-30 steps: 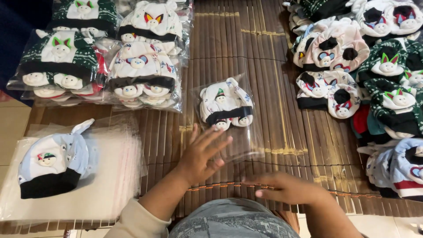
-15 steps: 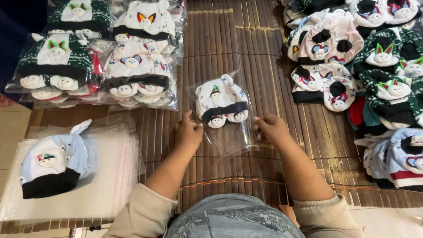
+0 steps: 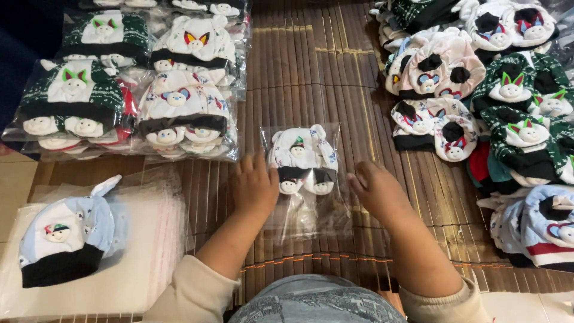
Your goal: Packaging baby hats and booties into plastic bags for retail
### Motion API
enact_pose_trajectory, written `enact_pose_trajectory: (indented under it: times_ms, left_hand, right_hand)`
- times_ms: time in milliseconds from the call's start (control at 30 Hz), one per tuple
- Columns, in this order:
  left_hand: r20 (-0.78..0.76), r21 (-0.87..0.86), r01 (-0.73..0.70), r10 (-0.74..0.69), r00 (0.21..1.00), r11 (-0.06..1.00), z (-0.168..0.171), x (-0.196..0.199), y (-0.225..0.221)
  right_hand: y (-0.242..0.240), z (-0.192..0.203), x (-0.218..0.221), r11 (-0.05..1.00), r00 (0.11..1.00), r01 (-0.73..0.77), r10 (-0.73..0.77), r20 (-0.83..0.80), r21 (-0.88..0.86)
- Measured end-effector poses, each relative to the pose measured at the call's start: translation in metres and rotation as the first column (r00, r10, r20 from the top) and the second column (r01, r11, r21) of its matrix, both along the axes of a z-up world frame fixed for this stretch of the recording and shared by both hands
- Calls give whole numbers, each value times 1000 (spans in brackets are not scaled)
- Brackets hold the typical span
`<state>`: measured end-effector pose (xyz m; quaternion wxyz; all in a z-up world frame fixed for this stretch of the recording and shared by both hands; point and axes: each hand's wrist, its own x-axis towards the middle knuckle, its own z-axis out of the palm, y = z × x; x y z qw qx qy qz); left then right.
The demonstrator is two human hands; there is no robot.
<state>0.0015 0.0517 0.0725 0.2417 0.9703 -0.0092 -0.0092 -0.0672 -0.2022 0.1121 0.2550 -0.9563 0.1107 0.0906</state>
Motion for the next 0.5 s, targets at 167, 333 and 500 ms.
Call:
enact_pose_trajectory:
  times_ms: [167,333,500]
  left_hand:
    - [563,164,383,-405,721,909,-16,26,-30]
    - [417,247,443,-507,754,862,-66,57,-37]
    - [337,234,440,-497,800,867,-79,53,-40]
  right_hand:
    - [64,11,35,925,490,-224,378,785,-305]
    - [65,-66,76,896,677,-149,400,618,-418]
    - [55,-85,73,861,760,-174,426,492,-478]
